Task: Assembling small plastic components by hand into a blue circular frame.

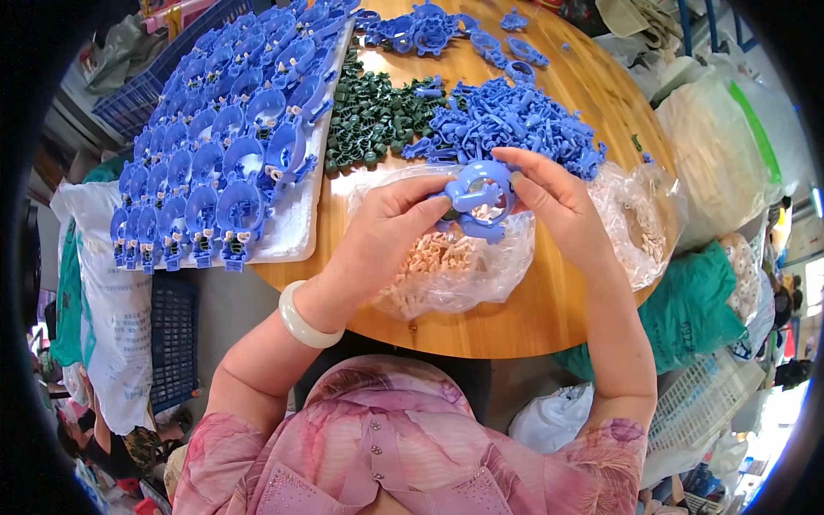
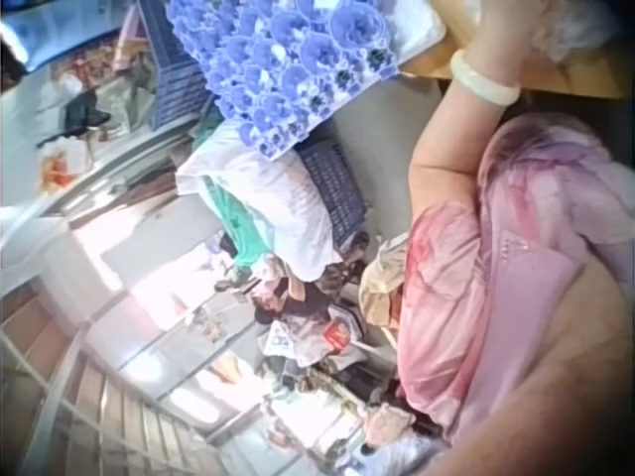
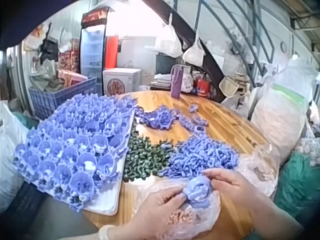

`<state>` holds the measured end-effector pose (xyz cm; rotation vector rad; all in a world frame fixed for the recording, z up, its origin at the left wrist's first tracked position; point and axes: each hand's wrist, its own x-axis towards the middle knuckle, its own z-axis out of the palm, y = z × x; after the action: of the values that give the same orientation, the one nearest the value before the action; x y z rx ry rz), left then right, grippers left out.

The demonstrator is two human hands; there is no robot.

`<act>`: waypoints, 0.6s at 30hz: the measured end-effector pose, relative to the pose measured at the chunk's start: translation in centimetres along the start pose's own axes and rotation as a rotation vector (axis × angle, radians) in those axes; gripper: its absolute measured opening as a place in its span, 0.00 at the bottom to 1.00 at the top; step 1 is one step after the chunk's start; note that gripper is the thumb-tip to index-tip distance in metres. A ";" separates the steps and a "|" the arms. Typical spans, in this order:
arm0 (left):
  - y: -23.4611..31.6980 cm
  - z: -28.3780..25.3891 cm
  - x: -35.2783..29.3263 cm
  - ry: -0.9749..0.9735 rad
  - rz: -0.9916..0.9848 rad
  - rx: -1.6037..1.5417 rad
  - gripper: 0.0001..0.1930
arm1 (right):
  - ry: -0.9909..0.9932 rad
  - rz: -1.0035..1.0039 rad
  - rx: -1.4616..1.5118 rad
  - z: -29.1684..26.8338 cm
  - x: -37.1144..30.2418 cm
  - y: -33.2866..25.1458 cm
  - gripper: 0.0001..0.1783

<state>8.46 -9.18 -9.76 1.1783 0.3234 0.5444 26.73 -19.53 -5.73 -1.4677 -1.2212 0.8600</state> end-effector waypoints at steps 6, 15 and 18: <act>1.5 0.0 -0.4 0.000 0.228 0.522 0.15 | -0.032 -0.134 0.218 -1.2 0.5 1.3 0.12; 1.7 -0.3 -0.1 0.097 0.445 0.652 0.14 | -0.098 -0.225 0.287 -2.4 1.7 0.8 0.07; 1.2 -0.4 0.2 0.135 0.431 0.539 0.11 | -0.098 -0.359 0.217 -2.3 1.9 1.7 0.07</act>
<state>8.13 -8.38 -8.77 1.7547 0.3439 0.9532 29.79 -18.21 -6.68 -1.0038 -1.3659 0.7955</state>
